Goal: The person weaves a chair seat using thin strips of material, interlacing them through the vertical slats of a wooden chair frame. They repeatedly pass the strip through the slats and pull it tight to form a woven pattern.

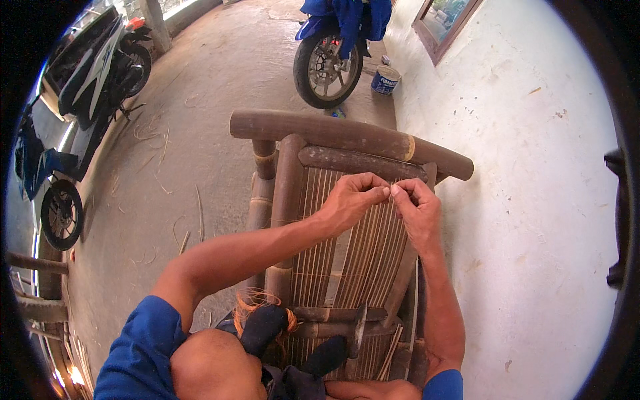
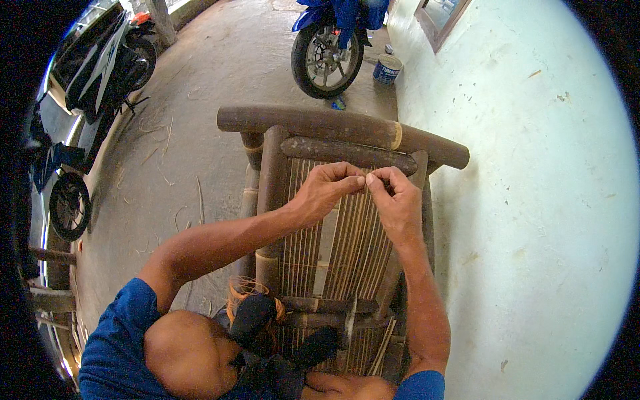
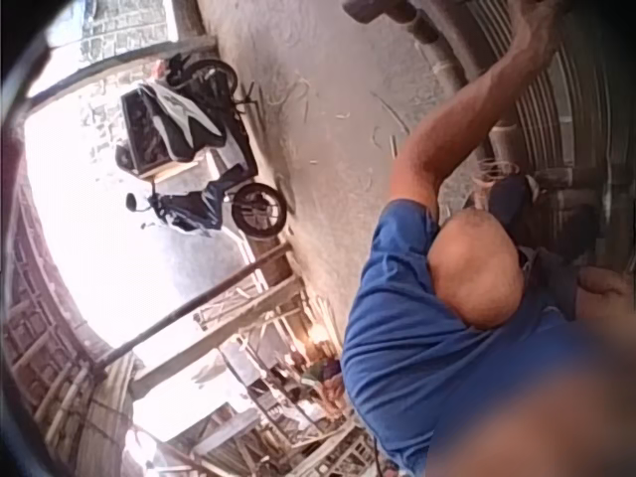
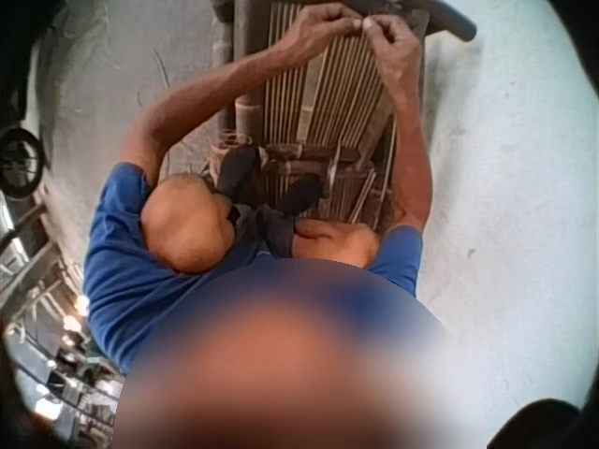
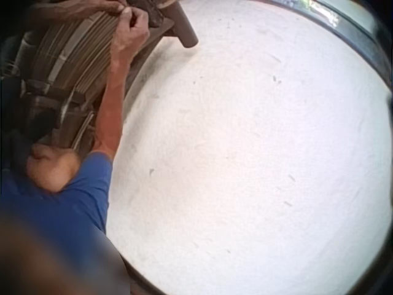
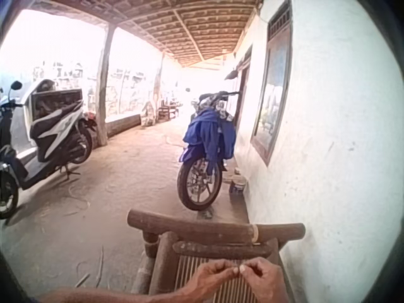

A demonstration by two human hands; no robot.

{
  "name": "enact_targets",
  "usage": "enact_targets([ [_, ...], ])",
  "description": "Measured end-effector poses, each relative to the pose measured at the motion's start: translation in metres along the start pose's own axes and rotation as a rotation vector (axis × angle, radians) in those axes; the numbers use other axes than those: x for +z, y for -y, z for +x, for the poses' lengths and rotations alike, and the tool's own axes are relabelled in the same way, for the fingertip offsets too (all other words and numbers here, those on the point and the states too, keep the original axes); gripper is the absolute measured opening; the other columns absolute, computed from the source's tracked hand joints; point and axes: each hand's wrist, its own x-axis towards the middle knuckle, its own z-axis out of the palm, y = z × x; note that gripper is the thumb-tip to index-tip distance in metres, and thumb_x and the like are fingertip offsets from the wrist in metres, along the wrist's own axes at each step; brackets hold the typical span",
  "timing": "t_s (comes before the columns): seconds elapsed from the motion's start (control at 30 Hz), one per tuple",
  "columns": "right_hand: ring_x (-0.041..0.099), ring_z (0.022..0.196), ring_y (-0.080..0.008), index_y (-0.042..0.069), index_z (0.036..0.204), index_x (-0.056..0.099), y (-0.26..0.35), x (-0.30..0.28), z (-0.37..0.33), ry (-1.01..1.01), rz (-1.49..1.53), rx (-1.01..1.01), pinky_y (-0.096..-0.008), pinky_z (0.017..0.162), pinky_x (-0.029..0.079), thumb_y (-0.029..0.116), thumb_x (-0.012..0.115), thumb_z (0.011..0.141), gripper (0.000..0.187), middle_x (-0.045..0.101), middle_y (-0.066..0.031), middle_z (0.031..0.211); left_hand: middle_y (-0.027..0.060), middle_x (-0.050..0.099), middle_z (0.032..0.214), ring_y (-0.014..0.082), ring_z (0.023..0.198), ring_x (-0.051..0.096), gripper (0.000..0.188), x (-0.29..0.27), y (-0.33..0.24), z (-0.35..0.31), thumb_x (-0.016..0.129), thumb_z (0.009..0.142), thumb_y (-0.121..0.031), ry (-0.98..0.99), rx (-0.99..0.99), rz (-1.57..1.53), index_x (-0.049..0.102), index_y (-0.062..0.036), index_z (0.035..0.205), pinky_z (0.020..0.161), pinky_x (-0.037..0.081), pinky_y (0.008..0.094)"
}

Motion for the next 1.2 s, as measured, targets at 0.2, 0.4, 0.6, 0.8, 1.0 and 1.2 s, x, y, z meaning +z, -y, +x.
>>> enact_targets([
  [0.2,0.062,0.082,-0.0096,0.002,0.112,0.071,0.007,-0.015,0.001,-0.045,-0.042,-0.104,-0.0268,0.075,0.052,0.015,0.07,0.099,0.019,0.069,-0.0034,0.091,0.0024,0.065,0.089,0.0094,0.081,0.055,0.026,-0.001,-0.003,-0.002,0.064,0.104,-0.027,-0.023,0.024,0.12,0.068,-0.0019,0.104,0.074,0.048,0.0304],
  [0.4,0.066,0.089,-0.0143,0.006,0.13,0.068,0.018,-0.029,-0.001,0.021,-0.344,-0.367,-0.0286,0.079,0.057,0.009,0.069,0.099,0.032,0.067,-0.0065,0.115,-0.0009,0.06,0.084,0.007,0.076,0.049,0.026,-0.003,-0.005,-0.004,0.063,0.104,-0.029,-0.017,-0.015,0.127,0.067,-0.0024,0.103,0.066,0.042,0.0285],
  [0.6,0.071,0.098,-0.0281,0.009,0.12,0.074,0.017,-0.024,-0.001,0.075,-0.444,-0.417,-0.0389,0.082,0.059,0.015,0.074,0.093,0.027,0.07,-0.01,0.114,-0.0036,0.06,0.085,0.0066,0.079,0.052,0.023,-0.005,-0.004,-0.005,0.067,0.103,-0.027,0.016,-0.067,0.098,0.067,-0.0046,0.1,0.072,0.044,0.0265],
  [0.8,0.07,0.091,-0.026,0.005,0.11,0.074,0.018,-0.022,0.0,0.099,-0.456,-0.47,-0.0377,0.078,0.058,0.012,0.072,0.095,0.017,0.069,-0.0089,0.104,-0.0034,0.06,0.086,0.0069,0.079,0.053,0.024,-0.007,-0.007,-0.008,0.067,0.103,-0.029,0.048,-0.064,0.071,0.066,-0.0051,0.099,0.073,0.046,0.0277],
  [1.0,0.067,0.084,-0.0286,0.003,0.101,0.067,0.019,-0.016,-0.004,0.119,-0.448,-0.425,-0.0404,0.074,0.055,0.013,0.069,0.097,0.011,0.064,-0.0108,0.096,-0.0039,0.059,0.085,0.007,0.08,0.054,0.025,-0.01,-0.01,-0.011,0.068,0.103,-0.03,0.063,-0.108,0.103,0.066,-0.0058,0.098,0.074,0.047,0.0278],
  [1.2,0.064,0.082,-0.0312,0.002,0.101,0.06,0.011,-0.008,-0.005,0.088,-0.467,-0.411,-0.0425,0.072,0.052,0.014,0.064,0.101,0.013,0.06,-0.013,0.093,-0.003,0.06,0.086,0.0075,0.081,0.055,0.023,-0.014,-0.005,-0.014,0.068,0.102,-0.03,0.041,-0.156,-0.024,0.068,-0.0065,0.1,0.076,0.048,0.0283],
])
